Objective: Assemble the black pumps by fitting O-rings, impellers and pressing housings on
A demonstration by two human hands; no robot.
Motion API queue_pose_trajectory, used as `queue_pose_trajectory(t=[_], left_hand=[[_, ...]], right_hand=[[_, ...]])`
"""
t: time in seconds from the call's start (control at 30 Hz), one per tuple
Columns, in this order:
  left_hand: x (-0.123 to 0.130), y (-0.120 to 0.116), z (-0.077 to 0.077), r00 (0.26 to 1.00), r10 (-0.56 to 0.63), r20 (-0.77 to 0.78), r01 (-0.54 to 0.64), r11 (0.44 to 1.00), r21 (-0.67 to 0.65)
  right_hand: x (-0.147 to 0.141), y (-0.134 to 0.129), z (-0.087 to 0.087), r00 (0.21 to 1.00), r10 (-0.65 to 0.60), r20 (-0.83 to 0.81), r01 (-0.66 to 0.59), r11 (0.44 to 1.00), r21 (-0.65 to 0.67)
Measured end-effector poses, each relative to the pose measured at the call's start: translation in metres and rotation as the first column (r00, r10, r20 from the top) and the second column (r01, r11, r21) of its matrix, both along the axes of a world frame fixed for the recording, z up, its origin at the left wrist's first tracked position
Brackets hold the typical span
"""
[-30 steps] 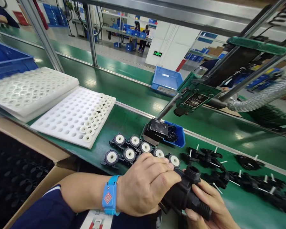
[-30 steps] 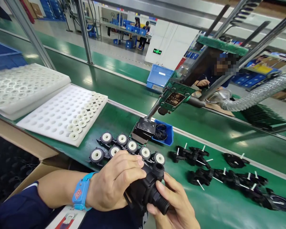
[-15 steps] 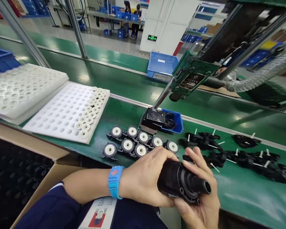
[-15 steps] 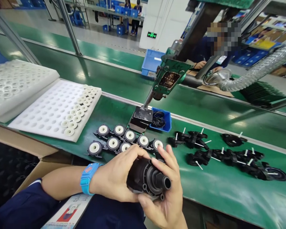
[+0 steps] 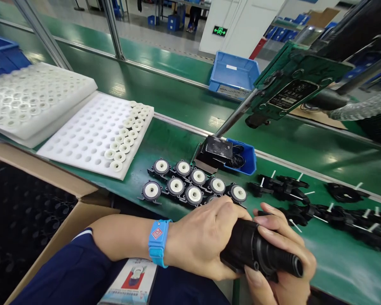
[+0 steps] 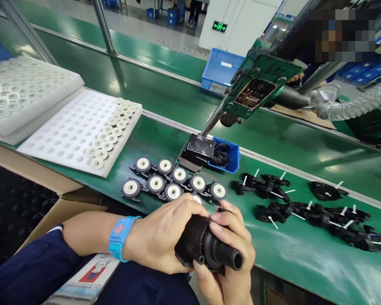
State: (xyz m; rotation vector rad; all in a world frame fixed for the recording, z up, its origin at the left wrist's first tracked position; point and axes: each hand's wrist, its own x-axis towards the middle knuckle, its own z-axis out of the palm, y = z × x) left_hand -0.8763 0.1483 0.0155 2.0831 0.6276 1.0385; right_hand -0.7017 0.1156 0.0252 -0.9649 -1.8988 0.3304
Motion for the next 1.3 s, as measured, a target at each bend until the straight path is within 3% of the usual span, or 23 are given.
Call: queue_pose_trajectory(t=[0.33,0.83,0.93,1.0,1.1,1.2,1.3], left_hand=[[-0.002,0.006,0.000,0.999,-0.017,0.040,0.020,0.997,-0.073],[-0.007,0.016,-0.007,0.997,-0.049,0.066,0.051,0.998,-0.022],[-0.008,0.017,-0.008,0.997,-0.044,0.067,0.049,0.996,-0.079],[-0.007,0.019,-0.007,0.997,-0.018,0.081,0.034,0.980,-0.196],[-0.008,0.025,-0.002,0.978,0.015,0.206,0.090,0.867,-0.490],[-0.013,0.032,0.001,0.882,0.005,0.471,0.365,0.627,-0.688],[-0.022,0.037,-0.004,0.719,-0.051,0.693,0.656,0.380,-0.652]], right_hand=[[0.009,0.008,-0.013,0.997,0.064,0.042,-0.065,0.998,0.019],[0.017,0.017,-0.007,0.968,0.159,0.196,-0.175,0.982,0.065],[0.016,0.020,-0.008,0.964,0.170,0.203,-0.184,0.982,0.048],[0.014,0.024,-0.008,0.968,0.164,0.188,-0.167,0.986,0.001],[0.009,0.030,-0.005,0.988,0.121,0.095,-0.112,0.989,-0.096],[0.005,0.034,-0.001,0.978,0.052,-0.200,-0.072,0.993,-0.093],[0.003,0.032,0.000,0.943,0.039,-0.332,-0.070,0.994,-0.082]])
